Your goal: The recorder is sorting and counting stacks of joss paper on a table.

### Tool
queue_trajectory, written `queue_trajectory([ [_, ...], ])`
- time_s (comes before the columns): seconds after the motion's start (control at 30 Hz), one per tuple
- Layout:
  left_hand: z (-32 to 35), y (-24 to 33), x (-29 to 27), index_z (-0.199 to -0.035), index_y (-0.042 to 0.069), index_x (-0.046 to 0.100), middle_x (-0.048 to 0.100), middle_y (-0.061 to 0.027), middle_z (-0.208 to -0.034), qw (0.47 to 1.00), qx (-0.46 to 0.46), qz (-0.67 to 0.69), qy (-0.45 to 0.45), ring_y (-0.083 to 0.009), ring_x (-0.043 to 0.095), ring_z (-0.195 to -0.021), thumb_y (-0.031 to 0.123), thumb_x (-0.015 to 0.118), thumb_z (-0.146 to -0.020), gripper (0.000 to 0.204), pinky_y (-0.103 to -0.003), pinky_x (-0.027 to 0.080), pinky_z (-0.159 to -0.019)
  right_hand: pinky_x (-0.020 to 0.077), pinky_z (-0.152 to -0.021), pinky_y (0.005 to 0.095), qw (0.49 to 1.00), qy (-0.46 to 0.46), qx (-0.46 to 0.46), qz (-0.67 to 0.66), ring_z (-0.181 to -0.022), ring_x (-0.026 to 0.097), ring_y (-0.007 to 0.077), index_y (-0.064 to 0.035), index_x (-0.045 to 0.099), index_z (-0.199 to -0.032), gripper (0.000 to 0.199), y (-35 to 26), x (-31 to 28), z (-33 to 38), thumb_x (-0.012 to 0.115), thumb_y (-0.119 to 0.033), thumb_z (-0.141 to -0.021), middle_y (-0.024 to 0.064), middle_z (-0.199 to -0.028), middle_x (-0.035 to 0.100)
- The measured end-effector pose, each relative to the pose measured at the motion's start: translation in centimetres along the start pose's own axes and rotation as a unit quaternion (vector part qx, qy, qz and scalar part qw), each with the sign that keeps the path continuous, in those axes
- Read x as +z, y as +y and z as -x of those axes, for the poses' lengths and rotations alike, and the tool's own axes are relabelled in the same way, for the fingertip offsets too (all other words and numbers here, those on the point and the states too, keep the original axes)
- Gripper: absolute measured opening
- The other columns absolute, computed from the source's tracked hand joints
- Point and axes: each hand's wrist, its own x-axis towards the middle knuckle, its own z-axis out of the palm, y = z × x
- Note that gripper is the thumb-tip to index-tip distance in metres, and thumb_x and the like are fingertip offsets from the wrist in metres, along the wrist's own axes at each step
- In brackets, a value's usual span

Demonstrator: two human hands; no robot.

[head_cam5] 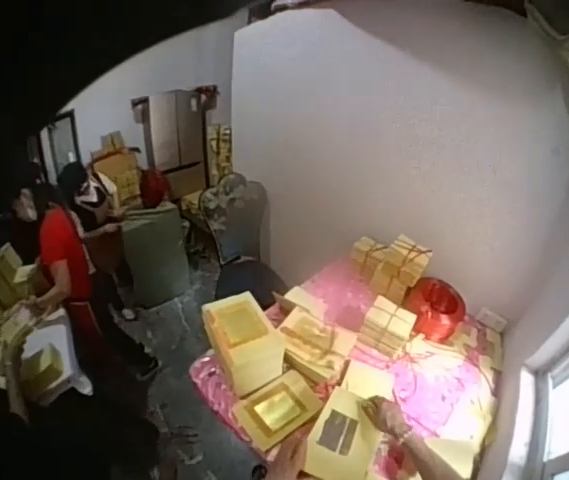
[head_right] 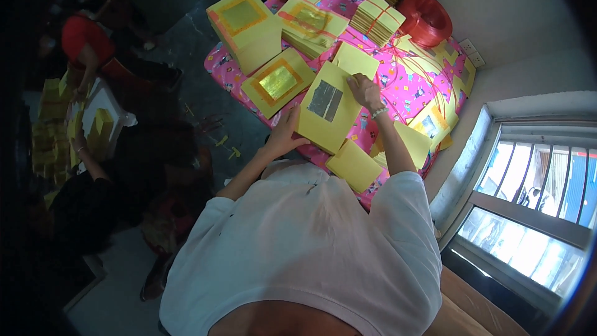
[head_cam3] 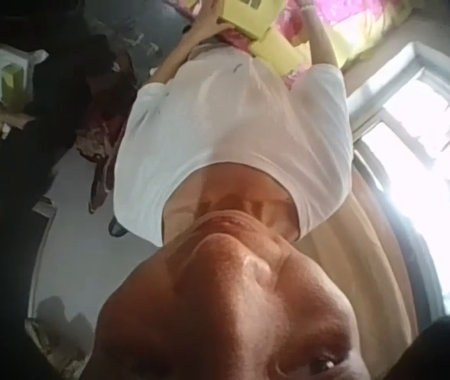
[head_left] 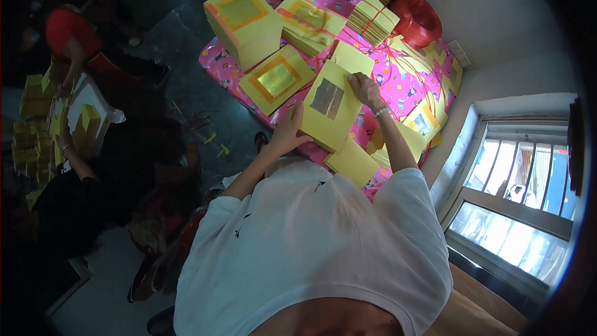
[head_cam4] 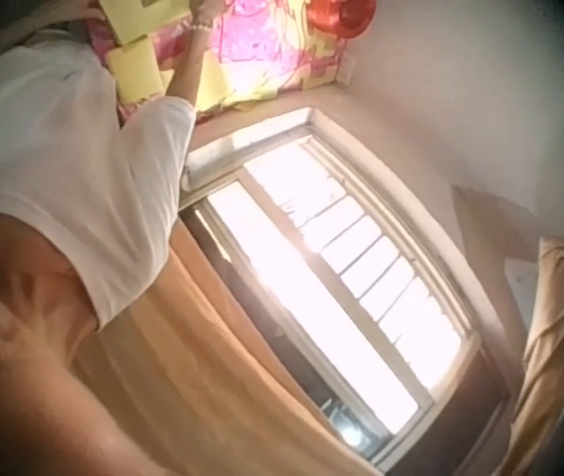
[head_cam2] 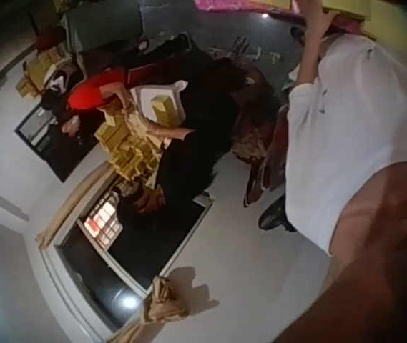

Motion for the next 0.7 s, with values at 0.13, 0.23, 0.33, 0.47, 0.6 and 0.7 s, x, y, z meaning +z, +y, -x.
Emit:
queue_trajectory([
  [0.13,0.7,0.4,-1.3,-0.14,-0.004,0.016,0.034,-0.0253,-0.135,0.999,-0.044,0.028,0.014,-0.0401,0.034,-0.127,0.026,0.078,-0.065,0.102,-0.043,0.032,-0.105,0.049,-0.074,0.0446,0.998,0.039,-0.049,0.001,-0.085,0.062,0.0373,-0.0021,0.058,-0.103,0.04,-1.1,1.7,-1.0,0.049,-0.039,-0.09,0.0224,-0.096,0.062],
  [0.23,0.4,-1.7,1.1,-0.136,-0.001,0.025,0.037,-0.0246,-0.132,0.995,0.055,0.037,0.079,-0.0382,0.035,-0.126,0.028,0.079,-0.063,0.095,-0.041,0.029,-0.106,0.0493,-0.066,0.0463,0.998,0.038,-0.028,0.03,-0.077,0.062,0.0382,-0.0014,0.057,-0.098,0.036,0.3,1.8,-0.7,0.051,-0.036,-0.089,0.0226,-0.085,0.063],
  [0.33,-0.3,-1.1,1.2,-0.137,-0.001,0.021,0.038,-0.0255,-0.128,0.996,0.04,0.073,0.031,-0.0399,0.038,-0.121,0.027,0.082,-0.059,0.103,-0.043,0.032,-0.102,0.0493,-0.07,0.0447,1.0,0.004,-0.006,0.02,-0.081,0.062,0.0383,-0.0005,0.06,-0.102,0.033,1.0,0.7,0.0,0.052,-0.029,-0.089,0.0234,-0.088,0.063],
  [0.47,0.2,-0.5,1.2,-0.137,-0.001,0.018,0.036,-0.0247,-0.131,0.999,0.009,-0.027,0.027,-0.041,0.04,-0.12,0.021,0.08,-0.06,0.102,-0.043,0.038,-0.098,0.0482,-0.074,0.0438,0.996,0.048,-0.068,-0.013,-0.085,0.061,0.0381,-0.0004,0.06,-0.104,0.034,1.0,1.1,0.5,0.053,-0.03,-0.089,0.022,-0.09,0.062],
  [0.6,0.2,0.2,-0.4,-0.137,-0.001,0.02,0.036,-0.0241,-0.132,0.999,0.001,-0.036,0.001,-0.0395,0.042,-0.119,0.019,0.079,-0.061,0.098,-0.041,0.039,-0.098,0.0474,-0.071,0.0442,0.998,0.032,-0.053,0.001,-0.081,0.061,0.0374,0.0013,0.06,-0.097,0.031,0.7,1.1,-0.2,0.056,-0.028,-0.088,0.0214,-0.085,0.061],
  [0.7,0.2,-0.2,-0.3,-0.136,0.0,0.023,0.037,-0.024,-0.132,1.0,0.003,-0.031,-0.005,-0.0382,0.042,-0.12,0.017,0.076,-0.065,0.09,-0.042,0.039,-0.099,0.0468,-0.069,0.044,0.999,0.025,-0.043,-0.014,-0.078,0.06,0.0372,0.0018,0.061,-0.094,0.029,0.6,1.3,-0.6,0.057,-0.026,-0.088,0.0216,-0.085,0.061],
])
